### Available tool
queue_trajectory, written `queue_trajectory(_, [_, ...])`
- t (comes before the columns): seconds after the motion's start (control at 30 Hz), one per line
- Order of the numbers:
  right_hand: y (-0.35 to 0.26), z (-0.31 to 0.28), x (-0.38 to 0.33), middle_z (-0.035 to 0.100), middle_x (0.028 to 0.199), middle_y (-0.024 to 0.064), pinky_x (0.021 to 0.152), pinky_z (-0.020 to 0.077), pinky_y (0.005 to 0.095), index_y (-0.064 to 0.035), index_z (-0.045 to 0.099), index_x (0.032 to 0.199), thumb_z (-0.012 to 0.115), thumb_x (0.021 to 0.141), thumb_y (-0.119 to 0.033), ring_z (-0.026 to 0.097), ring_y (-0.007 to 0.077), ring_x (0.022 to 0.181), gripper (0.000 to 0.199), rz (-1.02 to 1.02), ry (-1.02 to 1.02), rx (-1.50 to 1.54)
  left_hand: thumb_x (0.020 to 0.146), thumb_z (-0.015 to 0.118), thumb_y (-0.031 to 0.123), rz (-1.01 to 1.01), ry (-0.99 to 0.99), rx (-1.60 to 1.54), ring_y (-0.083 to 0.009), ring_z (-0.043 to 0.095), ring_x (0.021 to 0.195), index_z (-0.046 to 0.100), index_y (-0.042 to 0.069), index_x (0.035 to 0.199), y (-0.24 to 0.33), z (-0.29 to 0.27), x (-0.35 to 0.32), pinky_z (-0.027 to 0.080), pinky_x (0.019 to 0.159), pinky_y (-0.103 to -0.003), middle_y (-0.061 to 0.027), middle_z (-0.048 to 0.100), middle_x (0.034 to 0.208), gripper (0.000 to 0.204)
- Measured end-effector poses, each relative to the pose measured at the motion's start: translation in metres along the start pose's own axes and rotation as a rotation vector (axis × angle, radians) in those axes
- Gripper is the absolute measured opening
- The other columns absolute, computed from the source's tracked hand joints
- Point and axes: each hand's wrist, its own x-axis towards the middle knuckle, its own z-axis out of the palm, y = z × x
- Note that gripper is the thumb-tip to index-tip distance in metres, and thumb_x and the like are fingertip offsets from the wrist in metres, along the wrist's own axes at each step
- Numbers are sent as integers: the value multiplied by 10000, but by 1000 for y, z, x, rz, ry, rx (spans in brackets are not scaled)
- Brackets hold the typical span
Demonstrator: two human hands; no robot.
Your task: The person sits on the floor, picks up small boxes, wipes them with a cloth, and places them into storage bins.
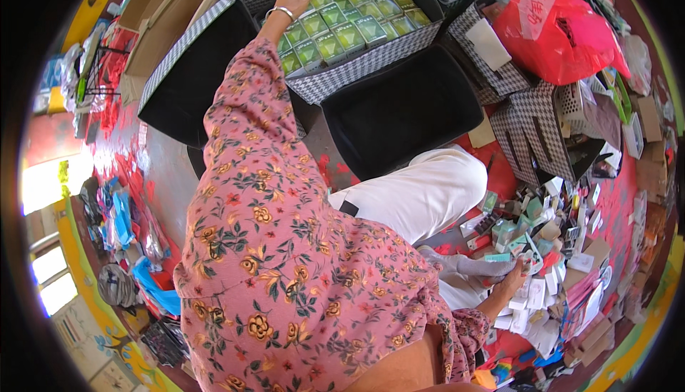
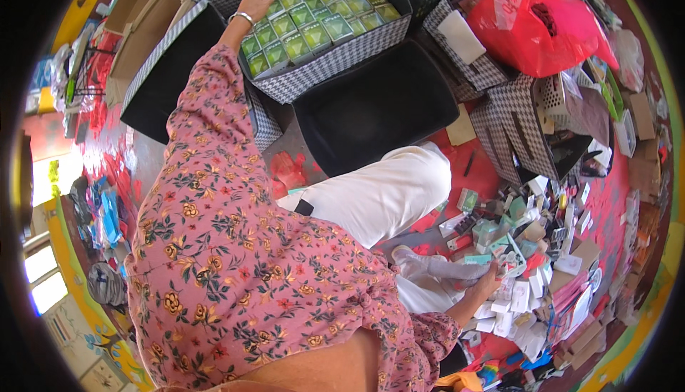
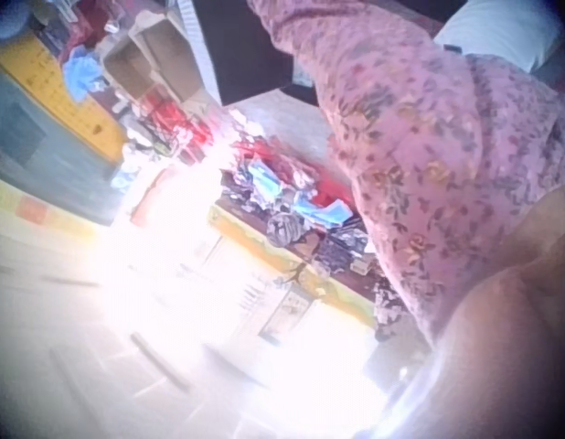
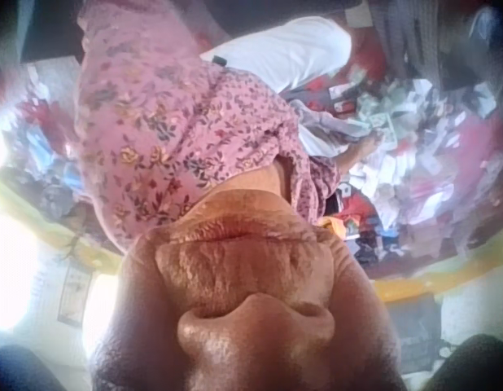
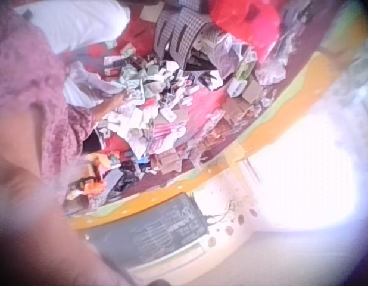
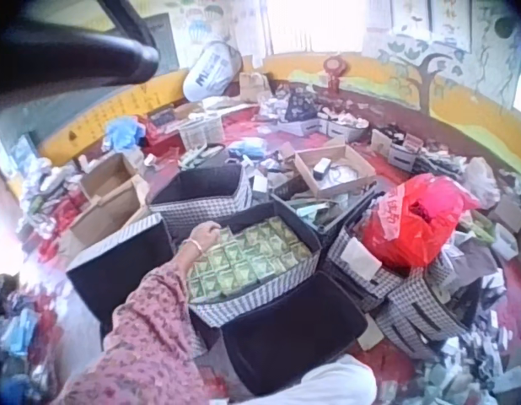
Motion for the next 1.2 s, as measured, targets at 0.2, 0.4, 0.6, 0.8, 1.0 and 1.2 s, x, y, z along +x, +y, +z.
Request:
queue_trajectory(0.2, [-1, 7, 9, 554, 999, 100, 742, 450, 350, -6, 498, 1118, 627, 799, -242, 549, 213, 851, 418, 0, -48, -12, 770, 600, 238, 38, -281, 190, -268, 530, 1055, 566, 71, 1111, -10, -8, -69, 409, 910, -361, -130, 568, 1132, 381])
queue_trajectory(0.4, [0, 1, -23, 558, 1041, 102, 714, 477, 348, 2, 478, 1176, 614, 811, -218, 569, 216, 854, 448, 1, 31, 24, 684, 685, 356, 143, -363, 279, -326, 384, 1196, 428, 47, 1248, 53, 33, -57, 321, 1001, -381, -178, 416, 1288, 693])
queue_trajectory(0.6, [15, -6, 4, 571, 1016, 99, 701, 479, 342, 4, 501, 1152, 632, 798, -227, 573, 212, 833, 443, 38, 39, -62, 620, 683, 505, 103, -403, 290, -293, 354, 1234, 356, 69, 1307, 103, 69, -33, 277, 1003, -456, -140, 383, 1333, 877])
queue_trajectory(0.8, [15, -2, 0, 568, 989, 84, 697, 461, 333, 3, 513, 1122, 630, 798, -214, 555, 193, 820, 407, 62, 2, -58, 620, 704, 458, 36, -482, 382, -310, 373, 1216, 314, 151, 1340, 137, 119, -10, 294, 972, -513, -138, 378, 1320, 874])
queue_trajectory(1.0, [34, -15, 14, 550, 1007, 68, 758, 434, 329, -15, 496, 1134, 601, 809, -172, 529, 181, 867, 376, 23, -47, -27, 544, 753, 257, 212, -214, 9, -389, 461, 1057, 348, 146, 1245, 126, 130, 0, 408, 912, -399, -188, 441, 1116, 818])
queue_trajectory(1.2, [20, 2, 5, 567, 946, 62, 692, 450, 325, -1, 536, 1087, 622, 791, -187, 545, 179, 793, 359, 54, -28, -27, 505, 792, 321, 41, -245, 34, -380, 431, 1097, 252, 245, 1281, 87, 131, -19, 342, 956, -472, -161, 369, 1194, 948])
